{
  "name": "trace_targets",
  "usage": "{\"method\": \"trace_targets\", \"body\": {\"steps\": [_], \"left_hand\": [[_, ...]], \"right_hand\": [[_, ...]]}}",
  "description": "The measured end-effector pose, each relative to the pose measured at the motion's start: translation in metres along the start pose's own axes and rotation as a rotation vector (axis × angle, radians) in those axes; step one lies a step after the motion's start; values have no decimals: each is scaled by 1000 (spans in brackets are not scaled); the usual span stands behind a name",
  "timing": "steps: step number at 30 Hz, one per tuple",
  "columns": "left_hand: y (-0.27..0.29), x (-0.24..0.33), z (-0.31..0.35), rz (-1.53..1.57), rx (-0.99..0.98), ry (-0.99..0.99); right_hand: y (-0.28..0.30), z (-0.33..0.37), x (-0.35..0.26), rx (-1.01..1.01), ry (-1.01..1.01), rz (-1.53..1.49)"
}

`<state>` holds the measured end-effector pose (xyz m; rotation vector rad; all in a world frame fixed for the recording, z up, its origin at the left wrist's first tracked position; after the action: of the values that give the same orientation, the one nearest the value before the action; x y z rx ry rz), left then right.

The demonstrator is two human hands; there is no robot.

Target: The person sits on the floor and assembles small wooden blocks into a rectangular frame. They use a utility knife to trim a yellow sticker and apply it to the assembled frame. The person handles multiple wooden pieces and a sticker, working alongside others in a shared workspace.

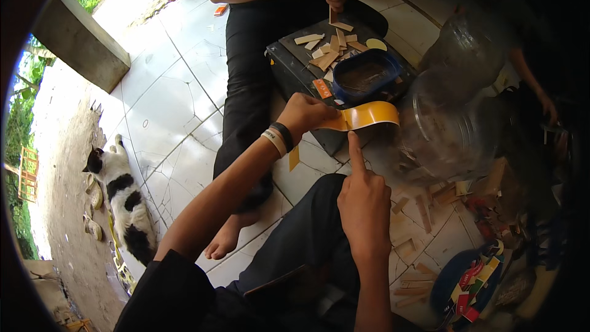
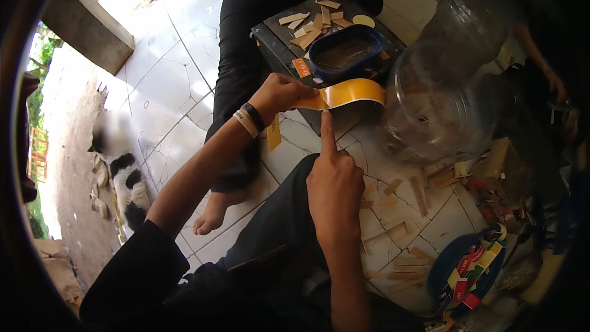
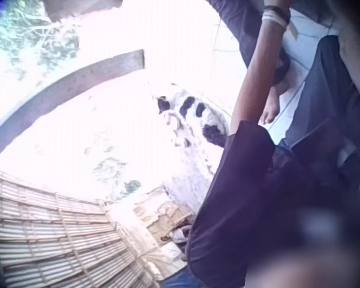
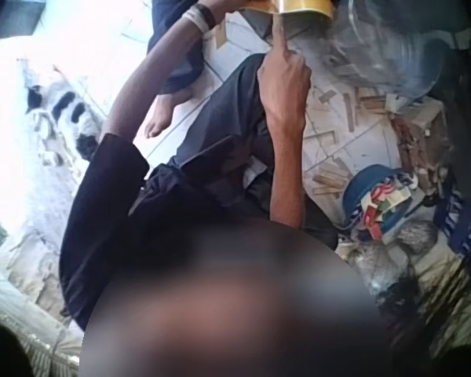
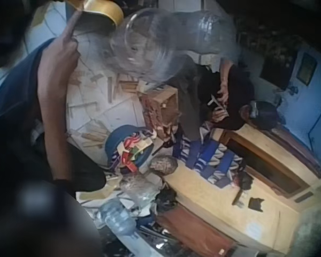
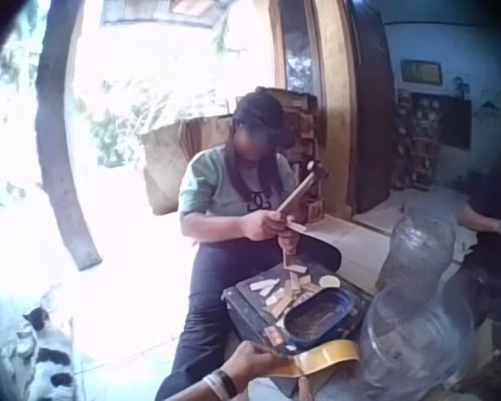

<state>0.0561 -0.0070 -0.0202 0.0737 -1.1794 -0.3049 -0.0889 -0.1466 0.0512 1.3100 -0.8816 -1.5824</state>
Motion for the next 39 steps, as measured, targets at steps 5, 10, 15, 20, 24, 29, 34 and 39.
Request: {"method": "trace_targets", "body": {"steps": [5, 10, 15, 20, 24, 29, 34, 39], "left_hand": [[-4, -3, 3, 100, -19, 0], [-1, -3, -1, 76, -2, 2], [-3, -7, -4, 42, -13, 7], [0, -5, -2, -8, -36, -39], [-2, -17, -8, -35, -15, -67], [-4, 15, 25, -120, -54, -243], [-54, 58, 126, -154, -347, -391], [-142, 100, 208, -191, -738, -411]], "right_hand": [[4, 6, 3, 31, 38, 50], [5, 3, 3, 34, 65, 32], [1, 7, 7, 14, 34, 13], [-3, 50, 19, -118, -48, 25], [31, 133, 69, 24, -257, -100], [-22, 193, 172, -108, -456, 138], [-88, 256, 284, 107, -676, 76], [-106, 271, 305, 171, -742, -20]]}}
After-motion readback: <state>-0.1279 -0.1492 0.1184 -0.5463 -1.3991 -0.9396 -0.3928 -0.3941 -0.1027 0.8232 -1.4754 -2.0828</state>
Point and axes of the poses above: each hand's wrist, its own z-axis away from the middle knuckle, its own y-axis out of the back of the hand, x = y × z, the point moved 6 cm from there along -z, towards the middle knuckle, and after that the axes turned 3 degrees about y, right-handed, at the moved point
